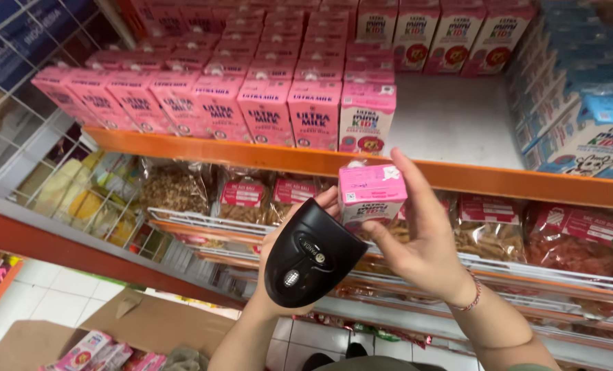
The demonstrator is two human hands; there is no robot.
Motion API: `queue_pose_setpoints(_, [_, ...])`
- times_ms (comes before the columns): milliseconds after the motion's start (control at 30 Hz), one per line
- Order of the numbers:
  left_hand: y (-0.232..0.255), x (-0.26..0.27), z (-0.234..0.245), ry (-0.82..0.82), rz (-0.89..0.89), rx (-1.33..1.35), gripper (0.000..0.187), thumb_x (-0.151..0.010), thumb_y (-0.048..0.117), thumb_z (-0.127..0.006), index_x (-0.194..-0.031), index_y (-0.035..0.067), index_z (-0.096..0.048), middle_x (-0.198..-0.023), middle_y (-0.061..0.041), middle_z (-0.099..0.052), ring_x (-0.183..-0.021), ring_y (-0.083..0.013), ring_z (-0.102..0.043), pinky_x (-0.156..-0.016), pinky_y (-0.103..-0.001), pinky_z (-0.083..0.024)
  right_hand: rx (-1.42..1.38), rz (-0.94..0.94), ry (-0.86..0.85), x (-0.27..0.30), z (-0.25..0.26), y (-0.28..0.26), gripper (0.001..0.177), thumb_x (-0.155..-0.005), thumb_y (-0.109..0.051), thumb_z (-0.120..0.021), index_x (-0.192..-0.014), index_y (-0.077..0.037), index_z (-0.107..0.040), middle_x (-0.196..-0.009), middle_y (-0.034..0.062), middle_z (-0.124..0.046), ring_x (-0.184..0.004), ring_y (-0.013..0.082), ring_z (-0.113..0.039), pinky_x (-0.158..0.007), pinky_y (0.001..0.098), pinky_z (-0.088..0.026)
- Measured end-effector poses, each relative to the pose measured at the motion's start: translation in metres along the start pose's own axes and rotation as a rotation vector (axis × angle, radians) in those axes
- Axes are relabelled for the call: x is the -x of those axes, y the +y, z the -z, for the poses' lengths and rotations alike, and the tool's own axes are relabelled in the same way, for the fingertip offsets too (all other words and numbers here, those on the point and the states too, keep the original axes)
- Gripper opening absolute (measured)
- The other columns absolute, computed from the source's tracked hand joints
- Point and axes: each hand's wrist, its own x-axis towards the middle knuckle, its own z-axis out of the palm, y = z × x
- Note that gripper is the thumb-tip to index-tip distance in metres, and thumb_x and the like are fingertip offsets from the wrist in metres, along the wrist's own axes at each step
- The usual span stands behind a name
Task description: The person repeatedly picks up pink milk cartons from a cardboard box, scans their barcodes with a handheld scanner, wipes them with a cloth, and places them on a refrigerated shelf. The process is repeated for multiple cartons throughout the clip.
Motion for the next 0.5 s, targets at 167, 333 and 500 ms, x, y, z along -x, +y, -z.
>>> queue_pose_setpoints(167, [-0.003,-0.031,0.01,-0.029,0.039,-0.036,0.081,-0.085,0.026,-0.079,-0.15,-0.01,-0.047,-0.156,-0.024,-0.053,-0.143,-0.0277,-0.06,-0.121,-0.038,-0.048,0.172,0.208,0.171,-0.029,0.008,-0.003,0.078,-0.087,0.006,-0.079,-0.156,-0.001,-0.042,-0.144,0.0104,-0.047,-0.135,0.0223,-0.056,-0.117,0.0349,-0.048])
queue_pose_setpoints(333, [-0.003,-0.058,0.043,-0.143,-0.163,-0.099,0.071,-0.083,0.028,-0.079,-0.141,-0.007,-0.058,-0.159,-0.021,-0.05,-0.133,-0.0198,-0.062,-0.116,-0.029,-0.049,0.207,0.164,0.276,-0.049,0.001,-0.009,0.076,-0.085,0.008,-0.081,-0.152,0.001,-0.045,-0.143,0.0085,-0.042,-0.129,0.0193,-0.057,-0.109,0.0335,-0.06])
queue_pose_setpoints(500, [0.004,-0.081,0.064,-0.109,0.022,-0.008,0.065,-0.092,0.023,-0.079,-0.145,-0.006,-0.056,-0.163,-0.021,-0.049,-0.128,-0.0171,-0.066,-0.114,-0.03,-0.054,0.307,0.083,0.319,-0.06,-0.005,-0.023,0.075,-0.083,0.008,-0.082,-0.148,0.002,-0.046,-0.137,0.0081,-0.043,-0.125,0.018,-0.059,-0.098,0.0298,-0.064])
